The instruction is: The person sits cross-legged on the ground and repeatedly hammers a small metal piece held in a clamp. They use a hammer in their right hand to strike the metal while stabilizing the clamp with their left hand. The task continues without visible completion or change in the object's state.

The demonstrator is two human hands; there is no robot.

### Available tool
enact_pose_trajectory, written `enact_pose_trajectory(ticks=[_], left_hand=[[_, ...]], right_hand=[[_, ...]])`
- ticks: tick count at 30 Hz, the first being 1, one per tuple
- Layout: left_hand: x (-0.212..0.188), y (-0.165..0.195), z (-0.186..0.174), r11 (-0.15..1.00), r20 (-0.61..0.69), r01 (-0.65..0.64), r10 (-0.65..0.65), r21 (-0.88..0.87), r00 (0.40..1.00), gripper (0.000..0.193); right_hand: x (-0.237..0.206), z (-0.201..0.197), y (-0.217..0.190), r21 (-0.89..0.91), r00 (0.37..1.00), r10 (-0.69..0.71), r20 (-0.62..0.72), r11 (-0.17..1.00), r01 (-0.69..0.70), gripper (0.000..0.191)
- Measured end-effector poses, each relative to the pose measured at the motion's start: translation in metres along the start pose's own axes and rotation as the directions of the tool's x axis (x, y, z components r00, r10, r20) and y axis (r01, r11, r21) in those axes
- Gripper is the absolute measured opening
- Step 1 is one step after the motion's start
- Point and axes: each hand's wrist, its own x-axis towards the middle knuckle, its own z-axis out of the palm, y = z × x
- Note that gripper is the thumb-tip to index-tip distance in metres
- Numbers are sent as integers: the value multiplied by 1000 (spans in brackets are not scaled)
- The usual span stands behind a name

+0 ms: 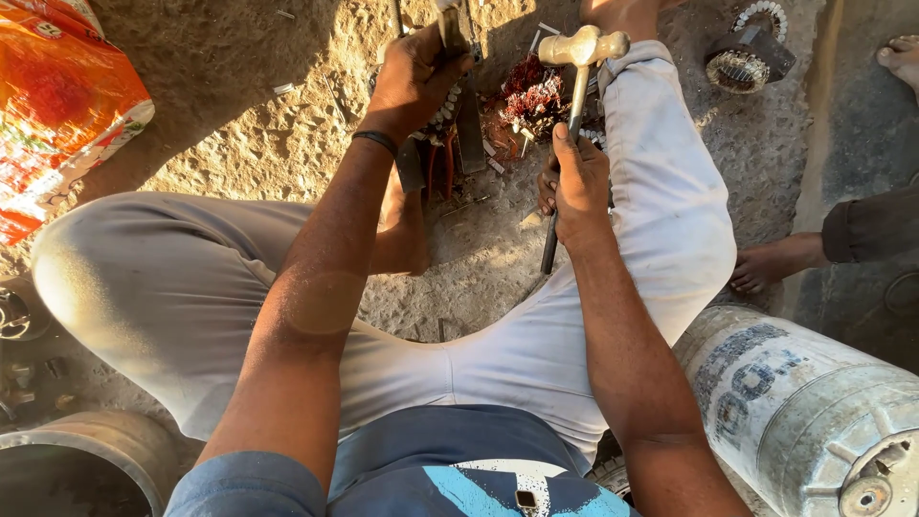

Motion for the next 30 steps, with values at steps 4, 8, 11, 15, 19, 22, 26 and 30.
enact_pose_trajectory(ticks=[4,8,11,15,19,22,26,30], left_hand=[[1,7,7,986,41,40,-48,162,998,27],[4,18,9,924,176,59,-135,378,975,24],[6,22,8,937,157,-35,-21,348,987,22],[7,18,9,945,139,-73,30,320,990,24],[5,14,12,949,158,-6,-46,315,986,22],[2,16,13,945,115,-109,77,307,990,22],[2,19,6,937,91,76,-113,341,989,19],[4,15,3,954,30,-81,76,289,997,18]], right_hand=[[-8,2,0,-97,992,-129,10,987,130,42],[-19,-18,-31,-45,959,-279,-44,960,277,36],[-42,-57,-104,116,856,-505,-111,849,516,35],[-92,-89,-203,88,662,-735,-151,656,749,34],[-84,-46,-207,206,552,-834,1,541,816,33],[-53,1,-143,-152,807,-538,244,801,579,33],[-43,17,-77,-685,959,-243,147,674,276,34],[-41,22,-35,-278,995,-11,-99,961,-17,34]])
